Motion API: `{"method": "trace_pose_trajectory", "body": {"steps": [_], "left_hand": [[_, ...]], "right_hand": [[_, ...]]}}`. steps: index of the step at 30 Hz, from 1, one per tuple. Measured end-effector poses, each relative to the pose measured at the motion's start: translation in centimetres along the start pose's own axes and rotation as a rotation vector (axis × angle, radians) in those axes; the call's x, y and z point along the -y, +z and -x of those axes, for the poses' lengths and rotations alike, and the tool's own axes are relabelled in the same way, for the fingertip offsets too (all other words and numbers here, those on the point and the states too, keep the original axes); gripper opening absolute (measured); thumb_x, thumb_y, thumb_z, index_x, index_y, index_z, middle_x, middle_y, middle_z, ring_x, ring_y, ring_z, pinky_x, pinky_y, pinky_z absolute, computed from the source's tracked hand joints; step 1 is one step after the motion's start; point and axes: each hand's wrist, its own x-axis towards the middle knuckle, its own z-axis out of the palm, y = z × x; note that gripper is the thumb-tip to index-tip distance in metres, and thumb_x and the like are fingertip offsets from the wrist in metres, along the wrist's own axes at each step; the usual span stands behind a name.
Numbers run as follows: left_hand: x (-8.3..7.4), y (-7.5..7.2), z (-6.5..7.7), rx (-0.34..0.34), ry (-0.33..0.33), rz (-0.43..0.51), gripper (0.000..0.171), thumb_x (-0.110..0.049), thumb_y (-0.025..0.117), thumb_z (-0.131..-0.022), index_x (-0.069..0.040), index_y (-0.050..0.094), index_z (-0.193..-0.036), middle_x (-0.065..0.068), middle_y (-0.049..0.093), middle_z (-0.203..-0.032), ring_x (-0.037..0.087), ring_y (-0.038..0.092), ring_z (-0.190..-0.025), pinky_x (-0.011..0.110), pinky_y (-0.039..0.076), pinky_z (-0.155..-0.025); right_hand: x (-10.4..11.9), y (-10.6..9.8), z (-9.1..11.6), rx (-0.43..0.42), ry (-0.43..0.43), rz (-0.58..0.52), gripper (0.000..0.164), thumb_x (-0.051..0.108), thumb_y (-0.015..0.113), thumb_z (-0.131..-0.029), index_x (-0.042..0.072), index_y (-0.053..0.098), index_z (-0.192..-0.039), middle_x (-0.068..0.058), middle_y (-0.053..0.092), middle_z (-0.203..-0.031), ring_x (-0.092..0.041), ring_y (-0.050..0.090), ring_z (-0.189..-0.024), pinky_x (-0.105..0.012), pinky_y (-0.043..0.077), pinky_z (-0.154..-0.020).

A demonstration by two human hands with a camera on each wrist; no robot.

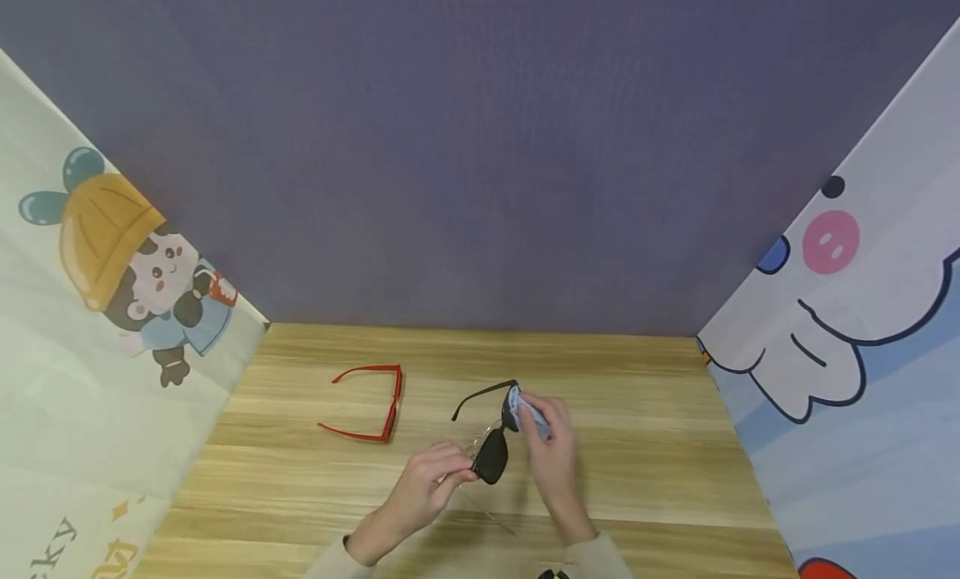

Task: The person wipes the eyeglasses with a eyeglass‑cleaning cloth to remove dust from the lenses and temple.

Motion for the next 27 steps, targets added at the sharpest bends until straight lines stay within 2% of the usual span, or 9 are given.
{"method": "trace_pose_trajectory", "body": {"steps": [4, 7, 18, 21, 27], "left_hand": [[-0.1, -0.2, 0.0, 0.0, -0.013, 0.006, 0.006, -0.012, 0.069, -0.096, -0.01, 0.074, -0.092, -0.003, 0.073, -0.083, 0.006, 0.065, -0.076, 0.011, 0.053, -0.083], [-0.1, -0.3, 0.0, 0.0, -0.021, 0.009, 0.007, -0.012, 0.068, -0.096, -0.01, 0.074, -0.092, -0.003, 0.073, -0.083, 0.006, 0.065, -0.077, 0.011, 0.052, -0.082], [0.0, -0.2, 0.2, -0.009, -0.014, 0.014, 0.006, -0.012, 0.069, -0.095, -0.01, 0.074, -0.092, -0.003, 0.073, -0.084, 0.006, 0.065, -0.077, 0.012, 0.053, -0.083], [0.0, -0.2, 0.1, -0.001, -0.005, 0.017, 0.006, -0.012, 0.07, -0.095, -0.01, 0.074, -0.092, -0.003, 0.073, -0.083, 0.006, 0.065, -0.076, 0.012, 0.053, -0.083], [-0.3, -0.2, 0.1, 0.014, 0.014, 0.005, 0.005, -0.011, 0.07, -0.094, -0.01, 0.074, -0.091, -0.003, 0.071, -0.081, 0.004, 0.061, -0.073, 0.006, 0.049, -0.078]], "right_hand": [[0.7, 0.1, 0.1, 0.026, -0.115, -0.034, 0.023, -0.019, 0.07, -0.083, -0.008, 0.072, -0.103, -0.018, 0.066, -0.095, -0.001, 0.058, -0.09, -0.011, 0.05, -0.073], [1.3, 0.1, 0.2, 0.054, -0.152, -0.048, 0.025, -0.022, 0.069, -0.081, -0.009, 0.071, -0.102, -0.018, 0.064, -0.093, -0.002, 0.058, -0.09, -0.011, 0.049, -0.075], [1.4, 0.3, 0.3, 0.037, -0.152, -0.062, 0.025, -0.023, 0.069, -0.082, -0.01, 0.071, -0.103, -0.02, 0.064, -0.094, -0.003, 0.058, -0.091, -0.011, 0.049, -0.076], [1.1, 0.3, 0.1, 0.02, -0.115, -0.044, 0.023, -0.02, 0.068, -0.085, -0.01, 0.071, -0.104, -0.02, 0.064, -0.096, -0.002, 0.057, -0.091, -0.01, 0.049, -0.076], [0.7, 0.1, -0.6, -0.017, 0.069, -0.029, 0.015, -0.008, 0.068, -0.093, -0.005, 0.073, -0.107, -0.014, 0.066, -0.099, -0.003, 0.056, -0.089, -0.011, 0.048, -0.073]]}}
